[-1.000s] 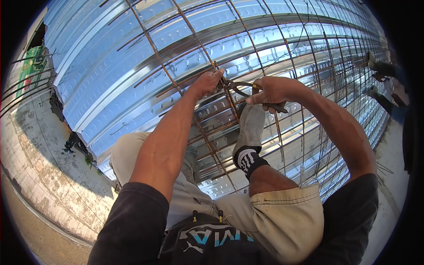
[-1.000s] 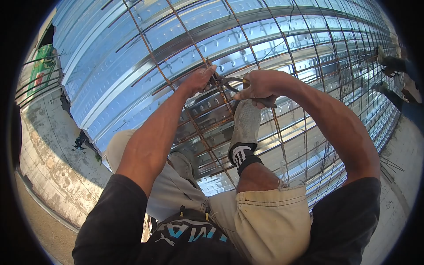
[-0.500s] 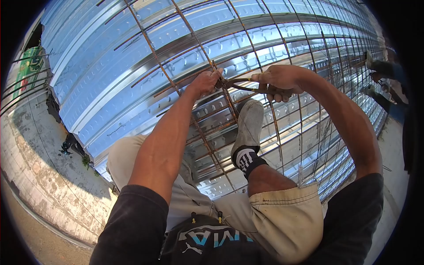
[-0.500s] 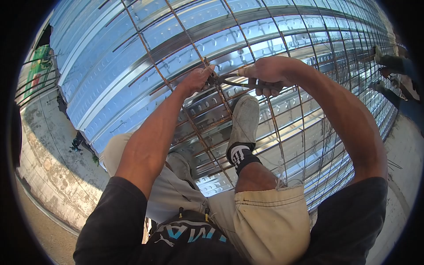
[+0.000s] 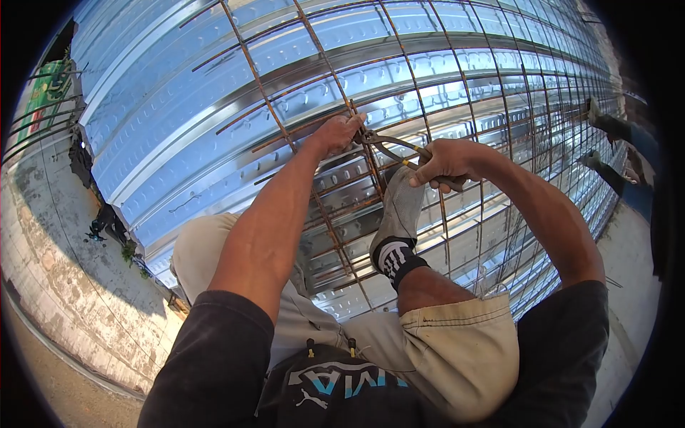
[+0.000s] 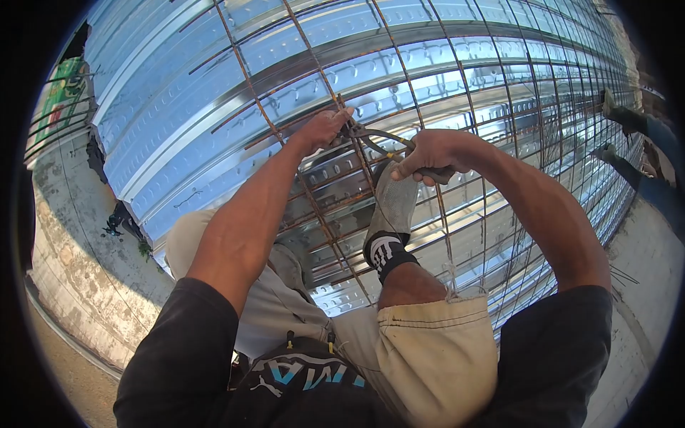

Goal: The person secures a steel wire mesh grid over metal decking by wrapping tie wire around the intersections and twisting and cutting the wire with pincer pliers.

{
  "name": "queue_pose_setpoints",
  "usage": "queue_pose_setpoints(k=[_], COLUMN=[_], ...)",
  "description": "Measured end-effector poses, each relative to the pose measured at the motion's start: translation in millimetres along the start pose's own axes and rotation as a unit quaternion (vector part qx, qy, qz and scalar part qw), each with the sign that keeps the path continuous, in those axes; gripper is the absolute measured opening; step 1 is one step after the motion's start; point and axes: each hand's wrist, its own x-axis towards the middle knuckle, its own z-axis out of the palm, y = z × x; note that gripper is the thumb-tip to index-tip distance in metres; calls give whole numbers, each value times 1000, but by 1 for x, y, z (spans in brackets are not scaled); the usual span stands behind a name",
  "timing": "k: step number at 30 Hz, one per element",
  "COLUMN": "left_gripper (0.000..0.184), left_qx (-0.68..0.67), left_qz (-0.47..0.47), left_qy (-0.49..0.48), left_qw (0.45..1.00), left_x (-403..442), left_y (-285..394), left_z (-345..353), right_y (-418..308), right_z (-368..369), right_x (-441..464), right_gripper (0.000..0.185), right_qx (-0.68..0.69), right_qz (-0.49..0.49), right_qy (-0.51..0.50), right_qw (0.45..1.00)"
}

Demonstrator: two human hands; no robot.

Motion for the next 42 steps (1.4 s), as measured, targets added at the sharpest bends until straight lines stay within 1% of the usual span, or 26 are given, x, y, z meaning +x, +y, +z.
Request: queue_pose_setpoints(k=[2,3,4,5,6,7,10,11,13,14,15,19,21,22,23,26,27,29,30,31,32,34,37,40,41,42], left_gripper=[76,75,75,71,66,62,44,39,32,31,31,32,31,30,30,29,28,28,28,27,27,28,27,27,28,28], left_qx=[5,12,19,-8,-35,-61,-118,-129,-150,-154,-160,-190,-173,-163,-165,-154,-140,-122,-122,-123,-125,-129,-151,-154,-155,-141], left_qz=[-2,2,4,-14,-32,-49,-19,-2,34,28,23,32,34,35,37,51,66,86,90,94,83,64,69,57,48,52], left_qy=[-8,-7,-8,-14,-21,-29,-24,-28,-35,-52,-67,-92,-96,-98,-93,-81,-75,-67,-66,-67,-72,-82,-81,-81,-81,-80], left_qw=[1000,1000,1000,1000,999,996,993,991,987,986,985,977,980,981,981,983,985,987,986,986,986,986,983,983,983,985], left_x=[0,0,-2,-2,-3,-4,-10,-14,-22,-20,-16,-9,-10,-10,-10,-11,-11,-9,-8,-8,-8,-14,-16,-16,-16,-16], left_y=[3,3,3,4,5,6,8,9,10,5,2,-9,-8,-7,-6,-9,-9,-8,-8,-9,-10,-4,-5,-2,-2,-4], left_z=[-2,-3,-3,-3,-5,-6,-5,-4,-6,-7,-9,-10,-10,-10,-11,-7,-6,-8,-8,-7,-6,-10,-10,-11,-11,-11], right_y=[-13,-10,-7,-3,-8,-16,-46,-53,-66,-72,-72,-71,-74,-77,-78,-63,-67,-76,-90,-94,-84,-70,-66,-85,-97,-107], right_z=[1,11,12,11,9,6,9,13,5,2,2,-1,-4,-5,-5,-11,-13,-17,-15,-11,-5,-5,-21,-19,-18,-17], right_x=[-13,-9,-9,-9,-15,-17,-31,-33,-33,-34,-36,-27,-27,-29,-31,-20,-22,-29,-38,-44,-38,-36,-33,-36,-35,-37], right_gripper=[65,64,63,62,61,55,55,41,31,26,18,19,22,25,30,26,20,22,25,43,59,51,48,48,58,58], right_qx=[-104,-293,-377,-452,-519,-549,-540,-517,-511,-509,-490,-434,-227,-116,-43,72,98,-102,-202,-276,-501,-647,-696,-664,-654,-636], right_qz=[8,-63,-104,-143,-180,-160,-17,-7,8,16,-9,-17,115,178,204,223,222,191,172,125,13,-109,-218,-96,-59,-42], right_qy=[65,212,304,390,467,458,302,304,249,221,235,143,71,35,-2,-58,-82,-20,11,85,181,290,346,250,226,207], right_qw=[992,930,869,789,693,680,786,800,822,831,839,889,964,977,978,970,967,976,964,949,846,697,590,698,719,742])
